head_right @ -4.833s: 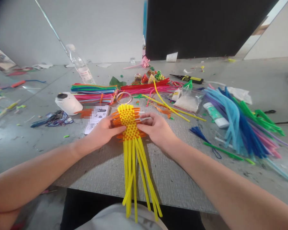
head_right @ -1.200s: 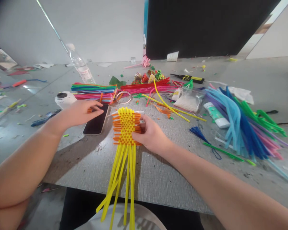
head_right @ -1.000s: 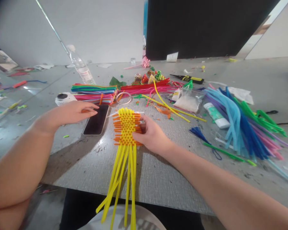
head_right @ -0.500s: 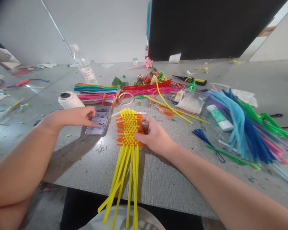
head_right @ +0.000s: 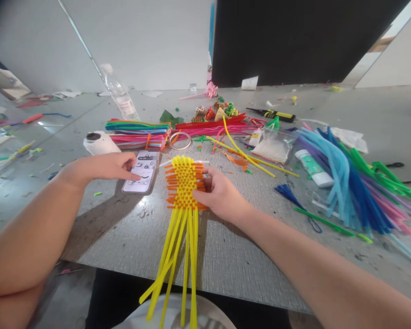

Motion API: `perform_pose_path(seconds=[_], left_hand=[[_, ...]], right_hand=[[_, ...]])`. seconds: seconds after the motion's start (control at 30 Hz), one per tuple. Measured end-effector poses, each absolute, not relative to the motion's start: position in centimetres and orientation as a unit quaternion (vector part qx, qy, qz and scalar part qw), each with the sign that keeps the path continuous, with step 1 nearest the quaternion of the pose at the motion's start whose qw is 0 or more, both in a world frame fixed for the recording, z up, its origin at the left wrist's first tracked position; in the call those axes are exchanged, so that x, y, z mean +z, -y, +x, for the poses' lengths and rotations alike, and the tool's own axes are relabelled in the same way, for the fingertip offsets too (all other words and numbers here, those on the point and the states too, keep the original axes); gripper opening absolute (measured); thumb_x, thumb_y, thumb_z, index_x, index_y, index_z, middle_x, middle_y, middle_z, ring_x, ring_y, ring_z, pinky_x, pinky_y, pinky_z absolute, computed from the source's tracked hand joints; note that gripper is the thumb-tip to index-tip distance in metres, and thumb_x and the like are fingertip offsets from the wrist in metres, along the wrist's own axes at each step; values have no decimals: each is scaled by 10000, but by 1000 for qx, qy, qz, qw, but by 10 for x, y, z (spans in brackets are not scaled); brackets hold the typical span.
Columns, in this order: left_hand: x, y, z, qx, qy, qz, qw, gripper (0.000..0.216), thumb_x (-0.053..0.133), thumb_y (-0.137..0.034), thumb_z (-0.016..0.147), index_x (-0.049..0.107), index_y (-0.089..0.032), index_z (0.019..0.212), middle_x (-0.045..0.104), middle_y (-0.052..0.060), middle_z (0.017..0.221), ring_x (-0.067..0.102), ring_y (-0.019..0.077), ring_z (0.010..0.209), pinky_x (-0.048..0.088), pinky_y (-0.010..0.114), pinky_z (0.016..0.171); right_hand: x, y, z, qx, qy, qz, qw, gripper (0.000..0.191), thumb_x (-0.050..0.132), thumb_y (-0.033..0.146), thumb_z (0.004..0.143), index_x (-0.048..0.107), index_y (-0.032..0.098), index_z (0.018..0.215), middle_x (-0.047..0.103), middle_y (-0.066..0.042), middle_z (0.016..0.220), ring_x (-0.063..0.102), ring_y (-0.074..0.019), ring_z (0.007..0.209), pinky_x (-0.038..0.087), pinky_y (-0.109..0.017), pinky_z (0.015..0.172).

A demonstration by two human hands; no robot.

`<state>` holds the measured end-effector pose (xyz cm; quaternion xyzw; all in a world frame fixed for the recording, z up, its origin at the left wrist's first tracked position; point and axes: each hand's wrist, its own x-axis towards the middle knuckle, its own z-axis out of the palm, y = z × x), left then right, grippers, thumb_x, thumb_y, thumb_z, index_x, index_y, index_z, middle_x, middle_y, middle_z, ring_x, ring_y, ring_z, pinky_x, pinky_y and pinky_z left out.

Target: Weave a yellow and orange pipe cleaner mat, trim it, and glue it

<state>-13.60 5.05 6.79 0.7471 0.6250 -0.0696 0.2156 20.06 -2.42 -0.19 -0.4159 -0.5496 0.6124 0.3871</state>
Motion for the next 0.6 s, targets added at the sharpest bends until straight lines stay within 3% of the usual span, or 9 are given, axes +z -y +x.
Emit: perform_pose_path(seconds=[0.2, 0.43, 0.6], left_hand=[[71, -47, -132, -58, -631, 744, 209, 615, 766, -755, 642, 556, -237, 900, 653, 39, 853, 556, 224, 715, 319, 321, 618], [80, -46, -134, -38, -681, 709, 182, 488, 563, -728, 855, 552, -240, 865, 620, 33, 758, 516, 207, 627, 324, 343, 614], [74, -36, -111, 118, -664, 724, 144, 433, 596, -642, 904, 558, -218, 827, 659, 52, 814, 573, 207, 723, 375, 325, 636]], right_hand=[[-1, 25, 201, 615, 547, -416, 385, 487, 807, 180, 785, 594, 280, 1211, 822, -35, 1046, 811, -242, 936, 668, -355, 746], [1, 26, 201, 635, 517, -416, 396, 457, 822, 200, 800, 591, 277, 1186, 818, -39, 1064, 813, -239, 933, 672, -376, 785], [3, 25, 202, 656, 478, -406, 421, 459, 863, 243, 806, 613, 275, 1190, 821, -37, 1004, 811, -244, 907, 674, -402, 813]])
